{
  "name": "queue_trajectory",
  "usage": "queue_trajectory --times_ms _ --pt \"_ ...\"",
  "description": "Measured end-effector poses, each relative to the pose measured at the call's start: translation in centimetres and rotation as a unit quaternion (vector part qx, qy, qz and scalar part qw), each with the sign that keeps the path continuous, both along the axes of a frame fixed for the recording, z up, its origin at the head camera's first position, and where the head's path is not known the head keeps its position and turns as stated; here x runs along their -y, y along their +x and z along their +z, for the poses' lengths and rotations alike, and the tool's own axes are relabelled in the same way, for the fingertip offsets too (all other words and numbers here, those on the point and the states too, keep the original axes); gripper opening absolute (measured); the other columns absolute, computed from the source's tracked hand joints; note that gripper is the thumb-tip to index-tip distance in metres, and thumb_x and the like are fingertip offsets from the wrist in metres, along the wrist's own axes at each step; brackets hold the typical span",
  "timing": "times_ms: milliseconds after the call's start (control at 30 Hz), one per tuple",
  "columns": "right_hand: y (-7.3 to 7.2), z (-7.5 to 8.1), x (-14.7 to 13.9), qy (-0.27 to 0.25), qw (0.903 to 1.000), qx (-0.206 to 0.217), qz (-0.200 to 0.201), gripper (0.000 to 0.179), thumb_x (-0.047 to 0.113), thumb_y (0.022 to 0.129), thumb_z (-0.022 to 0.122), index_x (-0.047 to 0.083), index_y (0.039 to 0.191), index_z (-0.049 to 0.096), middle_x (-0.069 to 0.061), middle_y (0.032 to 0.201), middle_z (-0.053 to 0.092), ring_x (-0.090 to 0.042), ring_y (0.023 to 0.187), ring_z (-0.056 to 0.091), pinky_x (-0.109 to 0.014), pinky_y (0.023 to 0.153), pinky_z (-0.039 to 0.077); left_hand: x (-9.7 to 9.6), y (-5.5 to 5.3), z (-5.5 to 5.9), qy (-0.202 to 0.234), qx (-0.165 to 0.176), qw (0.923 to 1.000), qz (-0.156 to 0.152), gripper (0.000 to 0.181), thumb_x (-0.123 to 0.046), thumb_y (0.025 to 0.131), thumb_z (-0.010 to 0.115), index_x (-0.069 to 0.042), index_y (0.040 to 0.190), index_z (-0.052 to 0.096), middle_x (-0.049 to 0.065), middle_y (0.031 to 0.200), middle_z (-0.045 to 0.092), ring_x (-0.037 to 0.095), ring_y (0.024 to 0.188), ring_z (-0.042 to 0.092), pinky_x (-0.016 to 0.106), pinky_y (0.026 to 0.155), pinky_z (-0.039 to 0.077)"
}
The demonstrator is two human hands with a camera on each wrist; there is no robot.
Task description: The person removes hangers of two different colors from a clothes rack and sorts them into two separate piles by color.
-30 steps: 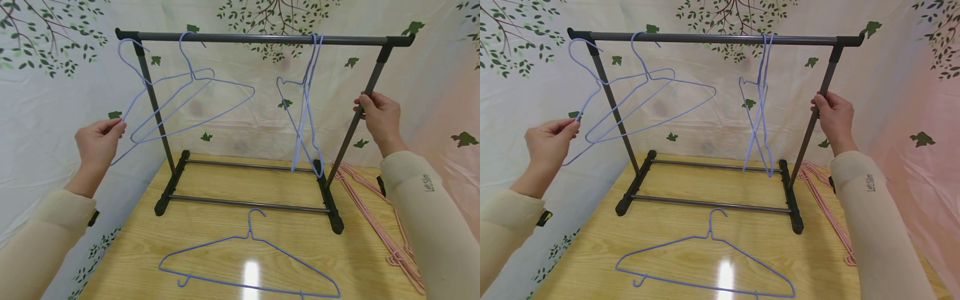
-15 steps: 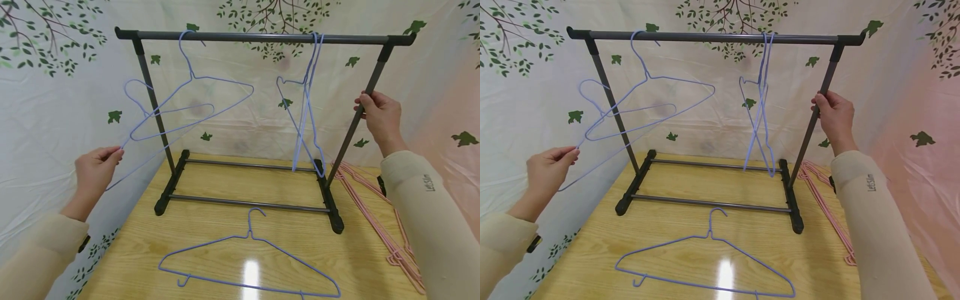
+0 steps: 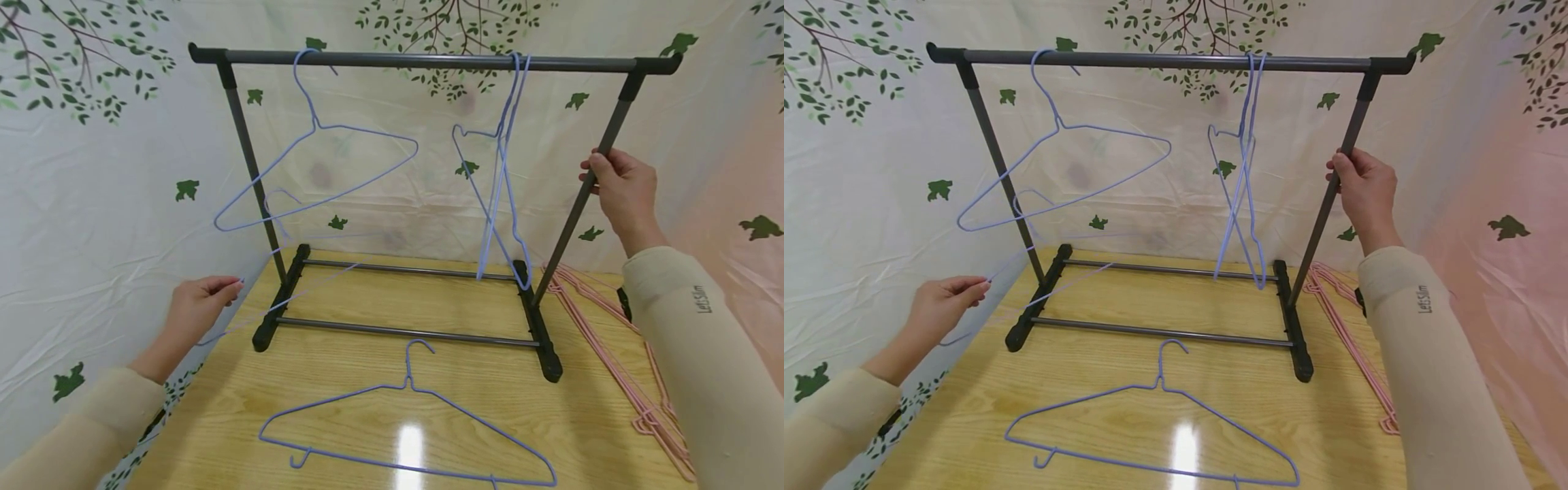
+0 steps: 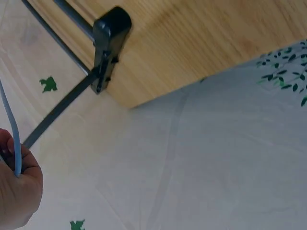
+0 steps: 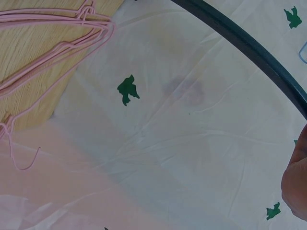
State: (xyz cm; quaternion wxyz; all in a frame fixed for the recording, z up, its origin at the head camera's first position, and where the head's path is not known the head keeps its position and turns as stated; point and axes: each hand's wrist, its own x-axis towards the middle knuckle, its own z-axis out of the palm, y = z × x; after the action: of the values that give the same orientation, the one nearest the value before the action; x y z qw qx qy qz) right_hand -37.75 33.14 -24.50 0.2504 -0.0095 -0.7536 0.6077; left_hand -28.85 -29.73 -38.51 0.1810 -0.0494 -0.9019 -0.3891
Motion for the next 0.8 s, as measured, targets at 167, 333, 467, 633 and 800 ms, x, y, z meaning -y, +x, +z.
queue_trajectory --times_ms 167,333,467,633,800 --pt "0.0 0.2 0.1 -0.003 1.0000 0.002 0.001 0.035 0.034 0.096 0.063 0.012 0.122 0.068 0.005 0.101 0.068 -0.008 0.090 0.066 -0.018 0.084 0.051 -1.4 0.1 -1.0 0.024 0.088 0.9942 -0.057 0.039 -0.028 0.101 0.061 0.007 0.117 0.069 0.010 0.090 0.071 0.012 0.079 0.064 0.025 0.066 0.052" --pt "-0.1 0.2 0.0 -0.008 1.0000 0.003 0.004 0.035 0.034 0.095 0.064 0.012 0.122 0.068 0.005 0.100 0.068 -0.008 0.089 0.066 -0.017 0.082 0.051 -3.8 0.5 -2.0 0.042 0.158 0.9803 -0.111 0.038 -0.024 0.101 0.061 0.007 0.121 0.067 0.012 0.100 0.071 0.027 0.091 0.066 0.036 0.078 0.055" --pt "-0.1 0.1 0.0 -0.012 0.9999 0.005 0.004 0.035 0.034 0.095 0.064 0.011 0.122 0.068 0.006 0.099 0.069 -0.008 0.089 0.067 -0.016 0.078 0.051 -5.7 0.9 -3.2 0.063 0.189 0.9659 -0.166 0.032 -0.019 0.099 0.063 0.007 0.117 0.068 0.008 0.093 0.071 0.029 0.086 0.066 0.036 0.073 0.055" --pt "0.0 0.1 0.0 -0.007 1.0000 0.006 -0.001 0.037 0.035 0.095 0.063 0.012 0.125 0.068 0.007 0.099 0.068 -0.008 0.091 0.067 -0.017 0.083 0.051 -8.3 1.8 -4.8 0.096 0.217 0.9386 -0.251 0.026 -0.012 0.098 0.063 0.009 0.111 0.070 0.012 0.088 0.069 0.036 0.084 0.065 0.036 0.072 0.056" --pt "0.0 0.1 0.1 -0.006 0.9999 0.007 -0.004 0.037 0.035 0.096 0.063 0.012 0.125 0.068 0.007 0.100 0.068 -0.009 0.092 0.067 -0.020 0.088 0.050 -10.7 2.9 -6.3 0.104 0.268 0.9098 -0.300 0.025 -0.012 0.097 0.064 0.010 0.106 0.071 0.015 0.084 0.068 0.024 0.076 0.063 0.036 0.068 0.055"
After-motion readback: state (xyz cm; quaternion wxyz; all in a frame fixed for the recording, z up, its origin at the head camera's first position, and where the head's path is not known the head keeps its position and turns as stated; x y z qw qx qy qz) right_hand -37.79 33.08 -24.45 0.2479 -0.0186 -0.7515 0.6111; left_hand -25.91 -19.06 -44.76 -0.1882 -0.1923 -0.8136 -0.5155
